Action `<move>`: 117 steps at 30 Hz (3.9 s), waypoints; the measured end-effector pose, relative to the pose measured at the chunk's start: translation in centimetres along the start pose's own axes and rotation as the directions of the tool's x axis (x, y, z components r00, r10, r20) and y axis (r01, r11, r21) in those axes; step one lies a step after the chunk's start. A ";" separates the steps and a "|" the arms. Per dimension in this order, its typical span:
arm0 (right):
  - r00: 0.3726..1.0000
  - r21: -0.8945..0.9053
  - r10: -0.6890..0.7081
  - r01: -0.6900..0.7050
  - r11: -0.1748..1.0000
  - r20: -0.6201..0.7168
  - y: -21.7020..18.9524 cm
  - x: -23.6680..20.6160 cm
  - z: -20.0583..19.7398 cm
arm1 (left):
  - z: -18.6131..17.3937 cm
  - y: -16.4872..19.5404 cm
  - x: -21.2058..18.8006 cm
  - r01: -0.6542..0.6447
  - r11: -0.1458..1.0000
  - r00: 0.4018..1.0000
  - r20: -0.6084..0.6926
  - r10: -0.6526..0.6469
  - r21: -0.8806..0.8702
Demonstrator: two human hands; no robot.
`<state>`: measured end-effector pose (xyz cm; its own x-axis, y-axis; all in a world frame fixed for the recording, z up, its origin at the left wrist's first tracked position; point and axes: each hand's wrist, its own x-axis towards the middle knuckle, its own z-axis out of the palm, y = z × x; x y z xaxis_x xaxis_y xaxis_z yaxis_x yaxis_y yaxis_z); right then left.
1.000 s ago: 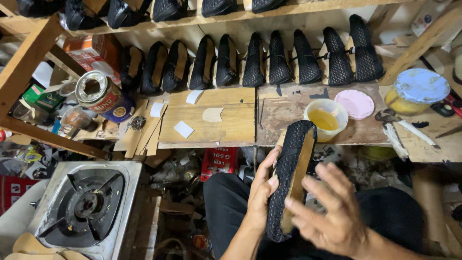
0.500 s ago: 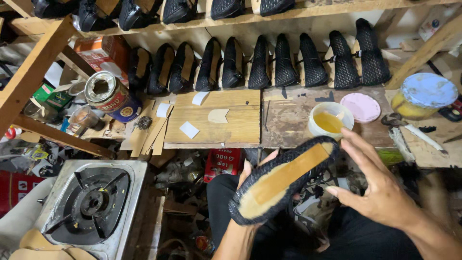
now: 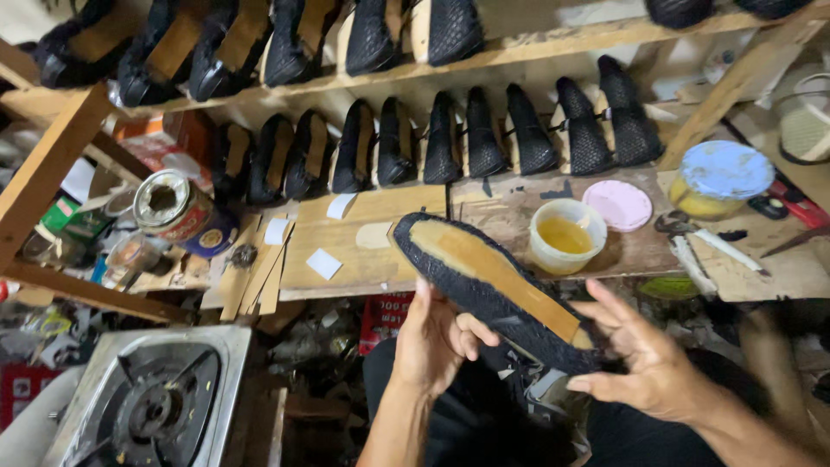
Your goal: The person repeatedly applies a yellow liquid to the insoles of black woven shoes using their fingers. They pick up shoes from a shelf, apply the liquid, and return them to the shelf.
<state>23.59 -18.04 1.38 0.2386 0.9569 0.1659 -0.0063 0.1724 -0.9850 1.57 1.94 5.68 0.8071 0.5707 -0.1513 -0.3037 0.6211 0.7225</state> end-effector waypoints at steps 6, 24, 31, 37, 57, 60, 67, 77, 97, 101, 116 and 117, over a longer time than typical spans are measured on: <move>0.981 0.461 0.047 0.046 0.886 -0.190 1.3 0.6 0.9 | 0.6 4.4 1.8 -0.092 0.932 0.981 0.190 0.026 0.349; 0.803 0.329 -0.254 0.478 0.814 -0.538 -12.7 23.0 -2.0 | -6.4 4.5 10.3 -0.193 0.098 0.732 0.076 0.678 0.976; 0.802 0.409 -0.110 0.411 0.814 -0.587 -13.1 28.0 -2.2 | -6.7 4.4 10.2 -0.165 0.196 0.758 -0.003 0.652 0.967; 0.787 0.320 -0.090 0.349 0.881 -0.610 -14.5 28.5 -0.9 | -6.5 4.1 10.1 -0.232 0.075 0.687 0.109 0.718 0.970; 0.710 0.182 -0.196 0.419 0.890 -0.676 -16.4 28.8 3.3 | -5.5 3.8 9.4 -0.151 0.097 0.727 0.044 0.685 0.984; 0.718 0.192 -0.218 0.442 0.876 -0.661 -16.5 28.8 3.5 | -5.6 3.8 9.4 -0.242 0.060 0.677 0.124 0.726 0.968; 0.754 0.170 -0.090 0.260 0.950 -0.650 -16.9 28.8 2.5 | -6.0 3.3 9.6 -0.158 0.023 0.699 0.095 0.709 0.987; 0.824 -0.236 -0.375 0.299 0.925 -0.425 -11.2 22.7 -2.8 | -6.0 3.5 9.4 -0.240 0.028 0.679 0.148 0.719 0.970; 0.652 -0.906 -0.686 -0.003 0.424 -0.323 -19.5 26.9 -12.5 | -5.4 3.5 9.8 -0.196 -0.026 0.653 0.150 0.742 0.980; 0.601 -0.813 -0.657 0.022 0.582 -0.454 -18.7 27.8 -11.0 | -5.4 3.5 9.8 -0.184 -0.044 0.646 0.155 0.747 0.982; 0.525 -0.902 -0.774 0.030 0.431 -0.353 -13.9 27.2 -12.8 | -6.6 2.6 9.9 -0.154 -0.121 0.673 0.194 0.714 0.981; 0.522 -0.910 -0.780 0.019 0.415 -0.345 -13.8 26.8 -12.7 | -7.1 2.3 10.1 -0.130 -0.109 0.690 0.169 0.704 0.985</move>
<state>42.43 2.28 18.81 0.4643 0.2848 0.8386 0.8853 -0.1230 -0.4484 5.47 12.94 1.03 0.4289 0.7402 0.5179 0.4271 -0.6713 0.6057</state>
